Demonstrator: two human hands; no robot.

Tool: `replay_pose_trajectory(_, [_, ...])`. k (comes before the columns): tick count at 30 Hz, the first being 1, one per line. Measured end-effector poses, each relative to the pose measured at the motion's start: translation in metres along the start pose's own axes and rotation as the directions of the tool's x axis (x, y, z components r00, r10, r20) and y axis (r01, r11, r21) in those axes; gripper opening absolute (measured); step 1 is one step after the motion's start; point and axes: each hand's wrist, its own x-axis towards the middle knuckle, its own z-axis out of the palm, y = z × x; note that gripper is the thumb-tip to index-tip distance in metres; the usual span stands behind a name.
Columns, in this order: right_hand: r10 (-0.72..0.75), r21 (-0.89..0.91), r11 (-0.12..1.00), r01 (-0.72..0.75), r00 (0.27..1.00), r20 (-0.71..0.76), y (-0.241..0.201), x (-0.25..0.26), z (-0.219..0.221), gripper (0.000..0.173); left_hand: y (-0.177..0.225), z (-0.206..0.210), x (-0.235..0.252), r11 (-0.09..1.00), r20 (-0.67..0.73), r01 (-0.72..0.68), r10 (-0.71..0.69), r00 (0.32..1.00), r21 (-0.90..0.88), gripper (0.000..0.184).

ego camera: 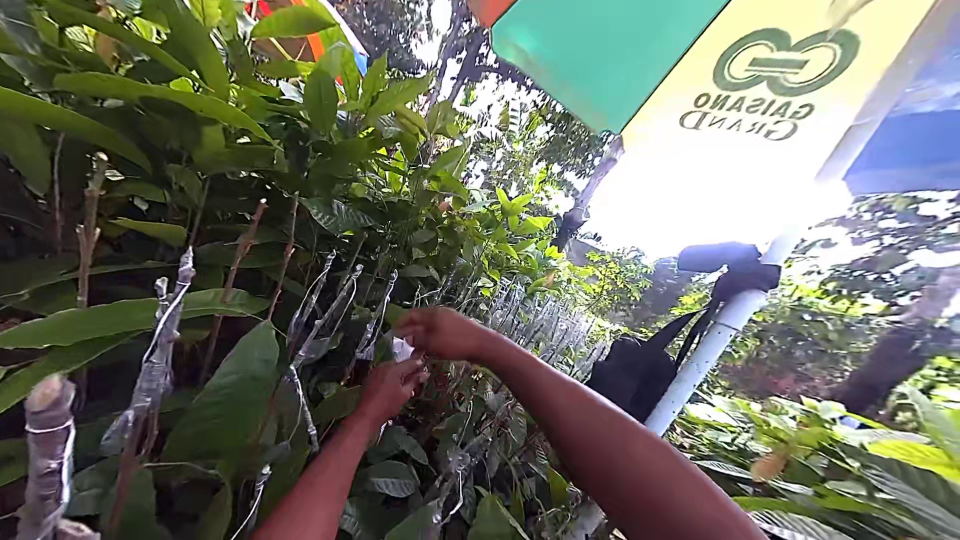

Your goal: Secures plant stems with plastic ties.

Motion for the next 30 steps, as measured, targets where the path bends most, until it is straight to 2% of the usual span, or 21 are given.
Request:
replay_pose_trajectory(2, [0.128, -0.328, 0.935, -0.133, 0.991, -0.038, 0.016, 0.008, -0.003, 0.04, 0.0, -0.006, 0.0, 0.998, 0.043, -0.042, 0.04, 0.998, 0.04, 0.037])
replay_pose_trajectory(4, [0.199, -0.492, 0.846, -0.205, 0.978, -0.065, 0.017, 0.002, 0.009, 0.033, -0.002, -0.012, -0.001, 0.997, 0.018, -0.043, 0.042, 0.999, 0.059, 0.037])
replay_pose_trajectory(6, [0.197, -0.455, 0.869, -0.193, 0.98, -0.038, 0.017, -0.008, 0.015, 0.028, -0.002, -0.015, -0.002, 0.995, -0.02, -0.016, 0.018, 1.0, 0.094, 0.037])
replay_pose_trajectory(8, [0.16, -0.335, 0.932, -0.14, 0.987, 0.033, 0.013, -0.019, 0.01, 0.031, -0.004, -0.018, -0.001, 0.995, -0.065, 0.005, 0.002, 0.998, 0.103, 0.036])
replay_pose_trajectory(10, [0.079, -0.143, 0.987, -0.068, 0.994, 0.073, 0.005, -0.027, 0.004, 0.031, -0.002, -0.018, 0.0, 0.996, -0.081, 0.011, -0.004, 0.997, 0.087, 0.034])
replay_pose_trajectory(12, [0.019, 0.106, 0.994, -0.02, 1.0, 0.016, 0.003, -0.023, 0.003, 0.025, 0.005, -0.012, 0.0, 0.996, -0.026, 0.009, -0.007, 1.0, 0.086, 0.033])
replay_pose_trajectory(13, [0.03, 0.156, 0.987, -0.027, 0.999, -0.013, 0.005, -0.018, -0.001, 0.027, 0.009, -0.009, 0.002, 0.996, 0.021, -0.009, 0.007, 1.0, 0.092, 0.034])
replay_pose_trajectory(15, [0.112, -0.037, 0.993, -0.114, 0.993, -0.042, 0.024, -0.001, -0.006, 0.037, 0.009, -0.007, 0.001, 0.995, 0.106, -0.064, 0.056, 0.993, 0.077, 0.036])
replay_pose_trajectory(17, [0.175, -0.26, 0.948, -0.183, 0.983, -0.056, 0.038, 0.009, 0.008, 0.036, 0.0, -0.011, -0.001, 0.993, 0.092, -0.114, 0.114, 0.989, -0.008, 0.038])
replay_pose_trajectory(18, [0.181, -0.304, 0.932, -0.195, 0.981, -0.073, 0.038, 0.01, 0.017, 0.033, -0.004, -0.014, -0.002, 0.991, 0.056, -0.125, 0.128, 0.99, -0.056, 0.037])
replay_pose_trajectory(22, [0.191, -0.295, 0.934, -0.204, 0.979, -0.07, 0.024, 0.004, 0.044, 0.028, -0.013, -0.015, -0.003, 0.978, -0.104, -0.111, 0.093, 0.99, -0.179, 0.034])
replay_pose_trajectory(25, [0.219, -0.435, 0.877, -0.204, 0.976, -0.016, -0.002, -0.002, 0.055, 0.029, -0.011, -0.009, -0.003, 0.954, -0.187, -0.109, 0.057, 0.981, -0.28, 0.03])
replay_pose_trajectory(27, [0.251, -0.507, 0.834, -0.215, 0.968, 0.003, -0.031, -0.006, 0.063, 0.029, -0.008, -0.004, -0.004, 0.968, -0.256, -0.12, 0.061, 0.965, -0.219, 0.029])
replay_pose_trajectory(28, [0.26, -0.528, 0.822, -0.214, 0.966, 0.014, -0.046, -0.006, 0.063, 0.028, -0.004, -0.003, -0.006, 0.978, -0.261, -0.107, 0.057, 0.964, -0.179, 0.029])
replay_pose_trajectory(30, [0.249, -0.553, 0.811, -0.19, 0.968, 0.032, -0.06, -0.003, 0.048, 0.027, 0.006, -0.003, -0.012, 0.992, -0.161, -0.032, 0.012, 0.987, -0.124, 0.034])
